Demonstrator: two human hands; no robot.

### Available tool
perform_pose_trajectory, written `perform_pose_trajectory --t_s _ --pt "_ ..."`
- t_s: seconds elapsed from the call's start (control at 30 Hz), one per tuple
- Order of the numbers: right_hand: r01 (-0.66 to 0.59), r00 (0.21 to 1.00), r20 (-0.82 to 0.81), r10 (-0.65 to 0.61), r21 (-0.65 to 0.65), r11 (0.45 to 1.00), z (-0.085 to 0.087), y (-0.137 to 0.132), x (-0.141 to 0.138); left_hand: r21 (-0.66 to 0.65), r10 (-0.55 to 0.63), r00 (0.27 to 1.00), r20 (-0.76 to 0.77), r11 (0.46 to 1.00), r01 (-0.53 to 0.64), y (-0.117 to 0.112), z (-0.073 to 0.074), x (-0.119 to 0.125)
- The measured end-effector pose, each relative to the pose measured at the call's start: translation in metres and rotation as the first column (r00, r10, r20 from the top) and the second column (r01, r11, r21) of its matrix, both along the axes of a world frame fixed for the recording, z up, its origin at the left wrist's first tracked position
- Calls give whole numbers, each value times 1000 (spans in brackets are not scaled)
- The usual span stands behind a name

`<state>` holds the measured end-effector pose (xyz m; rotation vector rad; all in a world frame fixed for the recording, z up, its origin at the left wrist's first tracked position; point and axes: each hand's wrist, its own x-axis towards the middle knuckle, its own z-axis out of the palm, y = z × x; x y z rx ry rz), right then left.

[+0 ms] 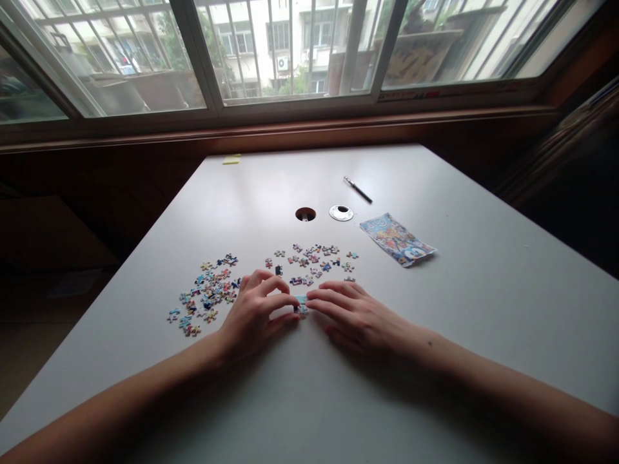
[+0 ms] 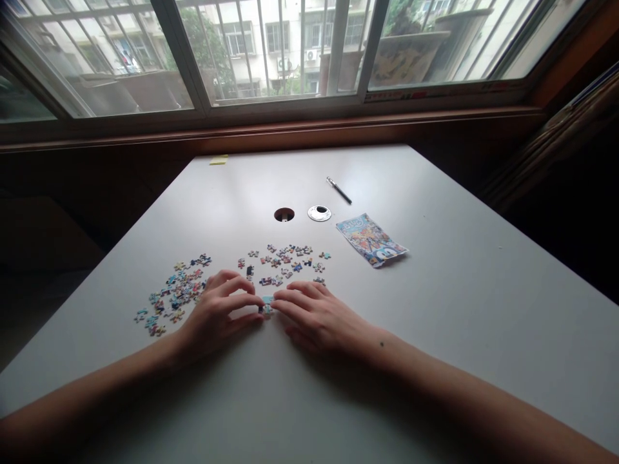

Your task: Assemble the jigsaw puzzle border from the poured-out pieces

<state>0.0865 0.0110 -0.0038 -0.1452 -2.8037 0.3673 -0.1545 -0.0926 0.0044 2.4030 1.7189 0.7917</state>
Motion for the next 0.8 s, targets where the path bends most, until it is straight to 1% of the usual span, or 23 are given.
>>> perform_pose_trajectory --t_s 0.2,0.43,0.6,0.8 --pt "4 1000 -2 -4 24 1000 2 -1 -1 -7 27 999 -30 1000 -27 1 -1 3" --pt "-2 1000 8 2 42 999 1 0 1 -7 35 999 -4 999 -35 1 1 4" --pt "-5 1000 5 5 52 999 -1 1 1 25 -4 1000 7 1000 4 0 3 4" --pt "-2 1000 12 2 54 999 -1 1 1 44 -11 1000 -16 999 12 -1 2 4"
